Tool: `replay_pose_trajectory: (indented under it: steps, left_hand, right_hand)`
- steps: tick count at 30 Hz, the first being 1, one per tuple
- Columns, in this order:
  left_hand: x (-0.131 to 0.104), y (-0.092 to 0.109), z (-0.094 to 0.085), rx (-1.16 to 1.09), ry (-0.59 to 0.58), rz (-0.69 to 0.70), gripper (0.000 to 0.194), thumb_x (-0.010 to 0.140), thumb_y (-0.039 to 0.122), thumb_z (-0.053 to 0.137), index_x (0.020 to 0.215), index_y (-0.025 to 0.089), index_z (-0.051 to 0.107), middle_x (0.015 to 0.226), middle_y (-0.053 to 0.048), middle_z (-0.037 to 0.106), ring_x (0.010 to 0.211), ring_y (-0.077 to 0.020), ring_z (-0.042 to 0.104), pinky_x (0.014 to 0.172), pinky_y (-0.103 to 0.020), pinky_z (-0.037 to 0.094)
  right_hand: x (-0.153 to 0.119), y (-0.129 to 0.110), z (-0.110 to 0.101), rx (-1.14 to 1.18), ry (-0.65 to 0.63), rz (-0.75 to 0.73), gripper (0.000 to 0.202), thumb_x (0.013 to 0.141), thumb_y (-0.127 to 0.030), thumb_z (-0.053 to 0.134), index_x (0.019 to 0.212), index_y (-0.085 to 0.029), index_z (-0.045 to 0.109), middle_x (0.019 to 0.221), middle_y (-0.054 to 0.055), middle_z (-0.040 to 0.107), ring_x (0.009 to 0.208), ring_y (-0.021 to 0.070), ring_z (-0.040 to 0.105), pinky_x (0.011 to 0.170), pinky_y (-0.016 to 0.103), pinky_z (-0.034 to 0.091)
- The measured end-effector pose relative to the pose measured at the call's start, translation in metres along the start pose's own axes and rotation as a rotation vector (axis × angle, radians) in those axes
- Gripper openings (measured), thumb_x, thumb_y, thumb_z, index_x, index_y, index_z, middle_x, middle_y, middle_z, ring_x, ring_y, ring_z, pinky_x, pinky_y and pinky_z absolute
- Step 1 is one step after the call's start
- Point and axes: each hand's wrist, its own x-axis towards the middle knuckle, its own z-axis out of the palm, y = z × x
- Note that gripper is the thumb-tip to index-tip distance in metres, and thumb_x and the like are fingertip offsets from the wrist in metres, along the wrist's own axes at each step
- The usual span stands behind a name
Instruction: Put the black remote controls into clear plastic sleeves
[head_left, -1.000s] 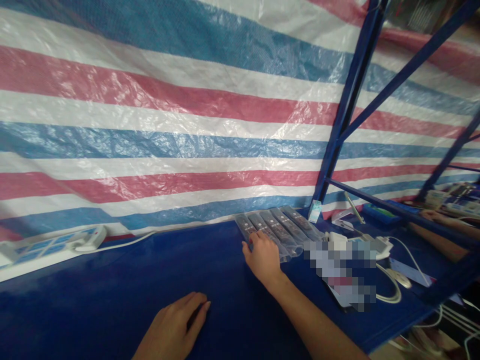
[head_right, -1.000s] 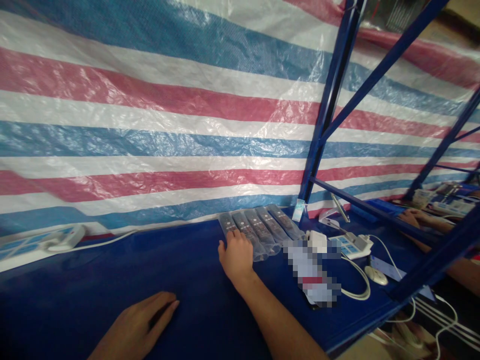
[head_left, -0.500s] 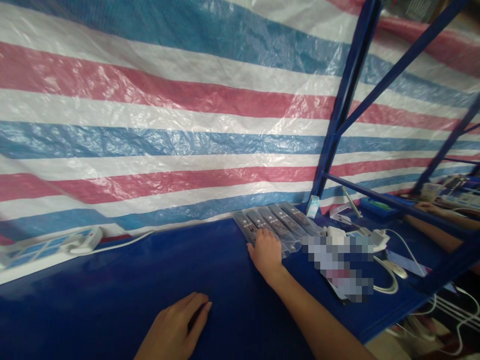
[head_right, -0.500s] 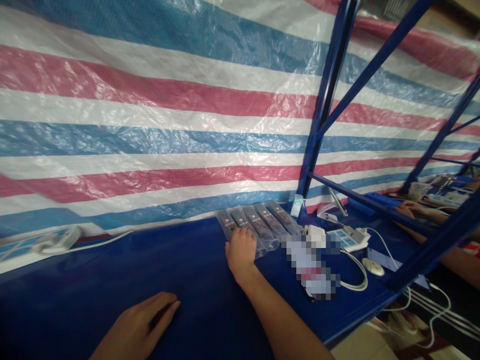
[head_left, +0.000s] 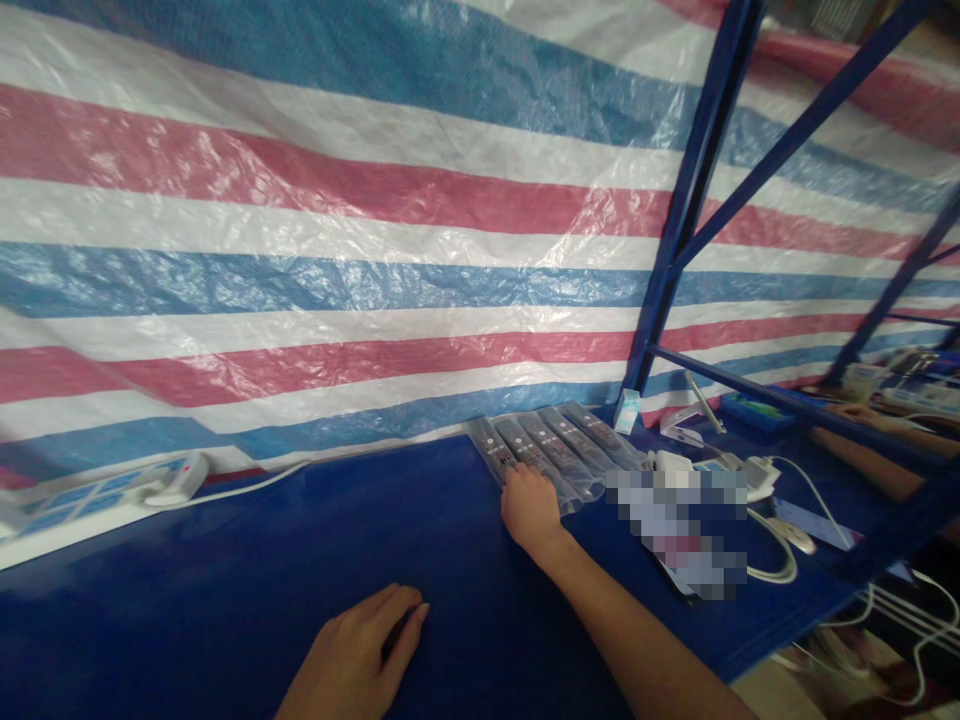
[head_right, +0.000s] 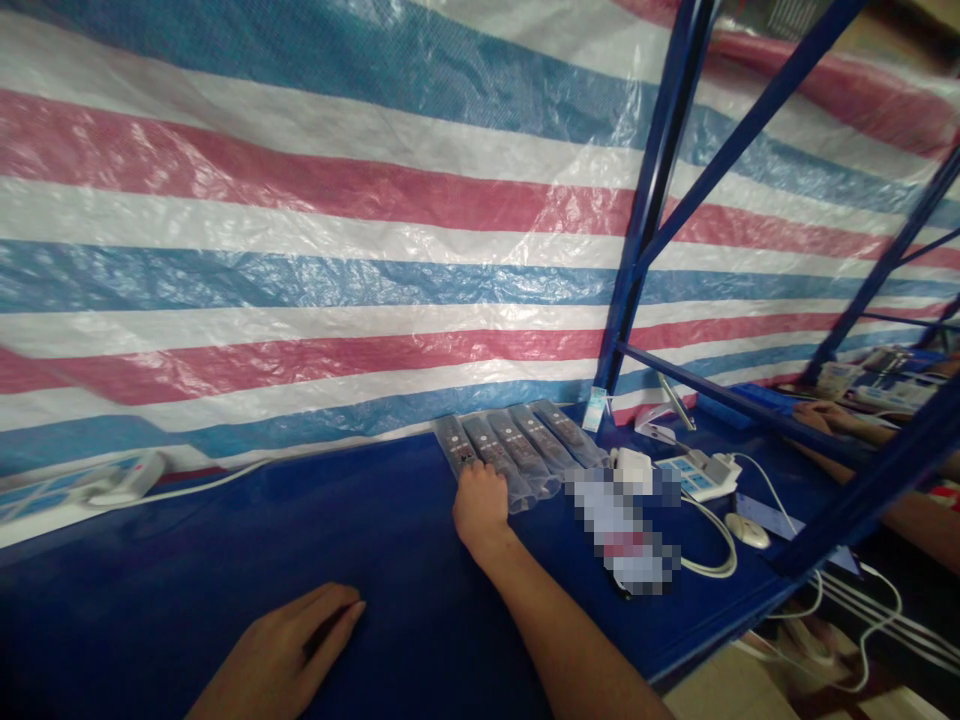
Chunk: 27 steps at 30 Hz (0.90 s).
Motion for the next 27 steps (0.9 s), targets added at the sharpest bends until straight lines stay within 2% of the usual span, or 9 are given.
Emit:
replay_pose_trajectory:
  steps: [6,10,14,17,19,21,24,27]
  left_hand:
    - [0.000,0.001,0.000,-0.035,-0.051,-0.038,0.037,0.095,0.045,0.035,0.083,0.028,0.066,0.084,0.001,0.071,0.077,-0.0173,0.069,0.070,-0.025,0.053]
    - [0.003,-0.004,-0.004,-0.054,-0.038,-0.098,0.036,0.094,0.046,0.036,0.088,0.028,0.066,0.090,0.001,0.072,0.081,-0.0185,0.069,0.075,-0.027,0.053]
    - [0.017,-0.026,-0.009,-0.041,0.056,-0.219,0.037,0.090,0.049,0.039,0.101,0.024,0.064,0.094,-0.003,0.071,0.084,-0.0212,0.068,0.079,-0.031,0.053]
    - [0.038,-0.052,-0.013,-0.021,0.167,-0.297,0.049,0.085,0.052,0.040,0.111,0.017,0.061,0.091,-0.008,0.070,0.081,-0.0240,0.066,0.081,-0.036,0.052]
    - [0.056,-0.067,-0.016,-0.004,0.211,-0.347,0.056,0.081,0.053,0.040,0.111,0.011,0.061,0.092,-0.012,0.069,0.083,-0.0261,0.066,0.083,-0.038,0.051]
    - [0.074,-0.078,-0.019,0.004,0.190,-0.419,0.055,0.078,0.053,0.039,0.105,0.011,0.064,0.092,-0.013,0.070,0.087,-0.0279,0.066,0.084,-0.039,0.050]
    - [0.095,-0.087,-0.023,-0.041,0.056,-0.480,0.045,0.077,0.049,0.040,0.092,0.017,0.068,0.093,-0.011,0.072,0.092,-0.0285,0.066,0.086,-0.036,0.049]
    - [0.108,-0.092,-0.025,-0.077,0.006,-0.521,0.048,0.075,0.050,0.043,0.097,0.015,0.068,0.097,-0.012,0.072,0.094,-0.0290,0.066,0.084,-0.034,0.049]
  right_hand:
    - [-0.005,-0.003,-0.004,0.021,-0.047,-0.118,0.027,0.087,-0.009,0.045,0.103,-0.013,0.066,0.106,0.014,0.068,0.102,0.0228,0.062,0.080,0.030,0.047]
    - [-0.016,-0.009,-0.008,0.054,-0.075,-0.247,0.024,0.086,-0.011,0.048,0.099,-0.014,0.067,0.105,0.012,0.069,0.100,0.0213,0.063,0.080,0.028,0.047]
    - [-0.026,-0.015,-0.010,0.096,-0.101,-0.405,0.020,0.085,-0.017,0.049,0.092,-0.016,0.068,0.101,0.009,0.070,0.092,0.0198,0.065,0.075,0.027,0.048]
    - [-0.031,-0.018,-0.009,0.128,-0.115,-0.488,0.019,0.085,-0.020,0.048,0.086,-0.018,0.067,0.096,0.006,0.070,0.086,0.0184,0.066,0.070,0.026,0.047]
    - [-0.033,-0.020,-0.009,0.158,-0.129,-0.528,0.019,0.085,-0.021,0.049,0.084,-0.019,0.067,0.094,0.005,0.070,0.083,0.0174,0.066,0.068,0.026,0.045]
    - [-0.035,-0.021,-0.009,0.194,-0.133,-0.552,0.019,0.086,-0.024,0.049,0.082,-0.019,0.067,0.092,0.004,0.069,0.081,0.0165,0.065,0.067,0.026,0.044]
    - [-0.036,-0.021,-0.009,0.239,-0.106,-0.555,0.022,0.088,-0.031,0.050,0.080,-0.019,0.067,0.089,0.003,0.069,0.079,0.0155,0.064,0.066,0.025,0.043]
    - [-0.037,-0.021,-0.008,0.254,-0.090,-0.549,0.023,0.089,-0.034,0.052,0.080,-0.019,0.067,0.087,0.002,0.069,0.077,0.0150,0.064,0.064,0.024,0.042]
